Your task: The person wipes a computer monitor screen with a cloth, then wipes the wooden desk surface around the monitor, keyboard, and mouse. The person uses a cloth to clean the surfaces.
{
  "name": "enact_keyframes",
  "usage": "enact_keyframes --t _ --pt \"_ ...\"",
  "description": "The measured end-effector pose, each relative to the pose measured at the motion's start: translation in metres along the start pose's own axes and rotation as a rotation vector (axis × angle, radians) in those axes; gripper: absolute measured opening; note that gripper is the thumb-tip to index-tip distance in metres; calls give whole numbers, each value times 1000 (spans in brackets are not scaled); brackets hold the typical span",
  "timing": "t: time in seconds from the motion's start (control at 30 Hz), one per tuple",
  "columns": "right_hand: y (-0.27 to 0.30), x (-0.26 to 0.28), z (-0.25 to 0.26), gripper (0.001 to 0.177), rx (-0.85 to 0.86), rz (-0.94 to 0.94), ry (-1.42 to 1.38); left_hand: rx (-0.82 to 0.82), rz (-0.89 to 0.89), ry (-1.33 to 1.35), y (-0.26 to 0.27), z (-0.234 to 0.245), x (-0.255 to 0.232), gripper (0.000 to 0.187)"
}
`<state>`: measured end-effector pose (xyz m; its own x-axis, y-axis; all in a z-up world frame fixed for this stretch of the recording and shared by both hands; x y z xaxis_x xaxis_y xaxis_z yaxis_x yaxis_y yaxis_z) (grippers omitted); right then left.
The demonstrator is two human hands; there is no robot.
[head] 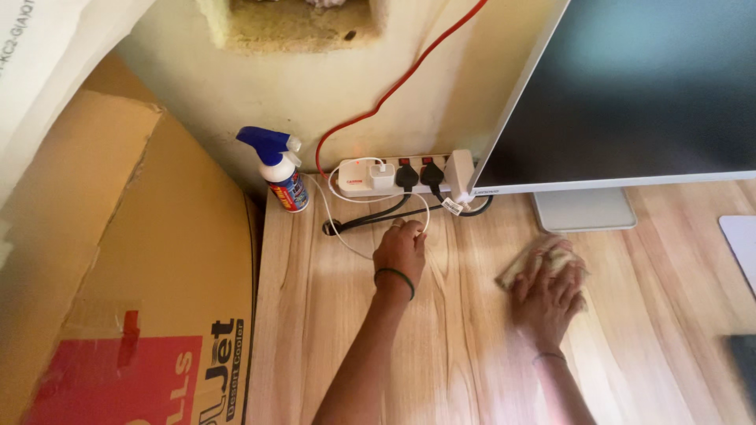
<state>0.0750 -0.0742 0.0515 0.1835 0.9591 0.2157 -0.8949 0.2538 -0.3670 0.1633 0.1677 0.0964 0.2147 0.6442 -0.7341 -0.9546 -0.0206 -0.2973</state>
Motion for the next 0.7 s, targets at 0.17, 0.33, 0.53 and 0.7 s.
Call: enact_keyframes --t 0.17,0.33,0.53,0.7 --pt "37 106 -37 56 108 231 -141 -60 54 9 -12 2 -7 9" --pt "121 247 -62 60 317 652 -388 -53 45 7 -13 -3 -4 13" --pt "56 328 -69 64 250 705 -458 44 -64 40 -13 -30 -3 45" --pt "120 348 -84 64 365 851 -370 141 -24 292 -3 -12 29 38"
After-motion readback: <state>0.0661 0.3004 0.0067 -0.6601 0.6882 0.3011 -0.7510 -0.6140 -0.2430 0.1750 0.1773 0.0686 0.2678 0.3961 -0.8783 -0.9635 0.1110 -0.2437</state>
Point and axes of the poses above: each hand's wrist, its own y-axis away from the middle knuckle, its own z-axis out of the back of the hand, x = y × z, the point moved 9 cm from there along -y, towards the middle knuckle, and after that the axes turned 7 degrees about -z, right-handed, at the moved point
